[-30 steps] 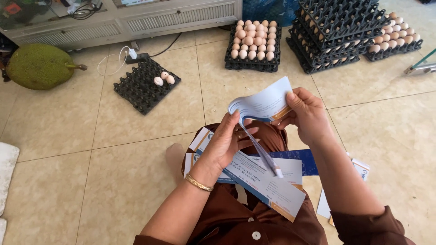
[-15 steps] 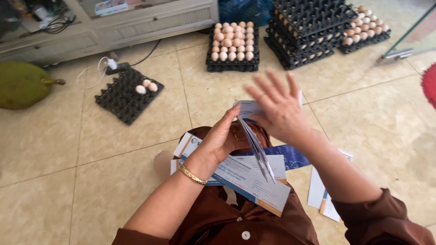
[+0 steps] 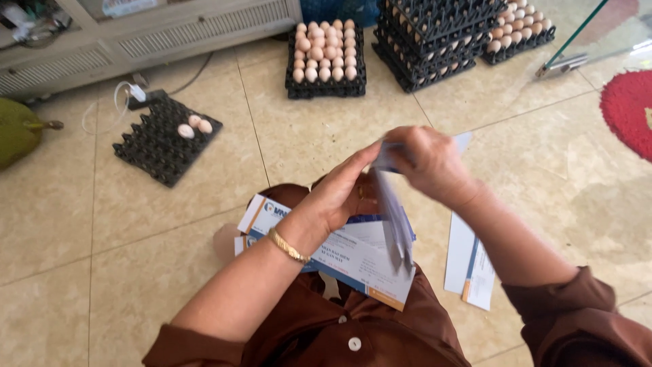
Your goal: The person is sitting on the floor sorting through a stack of papers and envelopes, inspecting and organizing them.
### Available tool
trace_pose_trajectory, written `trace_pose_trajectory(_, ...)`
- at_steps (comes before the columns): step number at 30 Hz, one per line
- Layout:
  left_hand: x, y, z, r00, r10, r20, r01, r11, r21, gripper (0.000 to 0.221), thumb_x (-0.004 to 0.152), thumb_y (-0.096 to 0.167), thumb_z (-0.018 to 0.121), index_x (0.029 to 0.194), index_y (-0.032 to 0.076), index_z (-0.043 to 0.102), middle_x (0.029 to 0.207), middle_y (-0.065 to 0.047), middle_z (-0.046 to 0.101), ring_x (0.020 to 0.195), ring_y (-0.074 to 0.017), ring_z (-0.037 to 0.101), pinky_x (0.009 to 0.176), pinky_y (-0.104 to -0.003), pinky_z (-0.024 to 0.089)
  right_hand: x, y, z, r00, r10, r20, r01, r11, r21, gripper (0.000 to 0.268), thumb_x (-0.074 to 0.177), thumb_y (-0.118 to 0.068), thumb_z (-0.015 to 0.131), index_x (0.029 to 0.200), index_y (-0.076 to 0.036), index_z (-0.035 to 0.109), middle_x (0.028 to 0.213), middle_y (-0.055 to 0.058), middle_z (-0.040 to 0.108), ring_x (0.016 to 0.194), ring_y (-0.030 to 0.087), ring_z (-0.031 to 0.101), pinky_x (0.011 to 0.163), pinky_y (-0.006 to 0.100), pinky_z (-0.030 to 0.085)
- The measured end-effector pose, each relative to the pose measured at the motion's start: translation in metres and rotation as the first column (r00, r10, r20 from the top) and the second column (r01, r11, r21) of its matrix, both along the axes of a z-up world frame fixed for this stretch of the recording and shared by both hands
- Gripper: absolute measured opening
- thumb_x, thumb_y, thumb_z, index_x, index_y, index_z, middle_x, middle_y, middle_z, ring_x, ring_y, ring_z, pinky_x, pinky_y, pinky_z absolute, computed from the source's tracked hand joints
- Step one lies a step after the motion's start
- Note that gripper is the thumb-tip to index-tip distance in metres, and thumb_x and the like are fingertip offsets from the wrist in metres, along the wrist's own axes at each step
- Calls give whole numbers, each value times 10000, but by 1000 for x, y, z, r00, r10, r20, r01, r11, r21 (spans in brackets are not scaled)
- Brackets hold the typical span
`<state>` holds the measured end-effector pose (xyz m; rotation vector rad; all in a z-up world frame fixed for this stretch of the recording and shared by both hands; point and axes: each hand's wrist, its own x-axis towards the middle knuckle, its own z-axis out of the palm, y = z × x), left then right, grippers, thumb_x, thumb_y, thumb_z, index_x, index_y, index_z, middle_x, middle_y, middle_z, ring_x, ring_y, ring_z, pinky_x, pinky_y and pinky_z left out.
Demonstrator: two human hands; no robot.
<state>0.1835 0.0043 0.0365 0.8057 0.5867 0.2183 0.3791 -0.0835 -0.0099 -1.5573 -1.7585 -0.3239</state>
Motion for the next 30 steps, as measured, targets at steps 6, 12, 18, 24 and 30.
trace_pose_trajectory(6,-16,12,39,981,-156,-115,170,978,119,1209,636,645,690,1615,72,270,1004,-91,632,837,-204,661,686,-325,638,68,-75,-7,937,-258,-234,209,954,-215,222,872,63,530,968,-105,640,952,16,606,883,161,556,763,312,443)
trace_pose_trajectory(12,-77,45,18,968,155,-197,-124,979,159,551,878,246,658,1410,120,588,1052,-126,719,955,-298,739,824,-403,626,193,-195,-150,564,-393,-726,328,914,-240,238,940,-151,669,1172,-100,661,1059,-7,637,967,95,570,865,279,464)
trace_pose_trajectory(18,-180,83,-43,894,416,-168,-374,898,232,352,1043,196,484,1378,146,579,1216,-193,648,1186,-404,650,1030,-527,520,204,-277,-295,114,-743,-660,738,508,-444,240,926,-159,681,1159,-138,734,969,-19,694,880,107,577,801,317,471)
trace_pose_trajectory(24,-269,99,-97,804,533,-262,-385,804,453,331,1150,313,435,1460,294,551,1377,-129,606,1252,-298,613,1164,-526,498,129,-269,-359,-367,-772,-519,531,284,-798,618,775,45,410,1114,-303,793,1121,9,740,983,162,641,815,256,499)
trace_pose_trajectory(30,-267,93,-106,598,646,-474,-300,729,616,446,1275,471,288,1627,200,327,1471,-182,453,1324,-386,477,1138,-561,439,92,-242,-341,-466,-836,-289,212,211,-954,806,822,75,227,1331,-320,711,1452,71,611,1188,303,631,941,310,503)
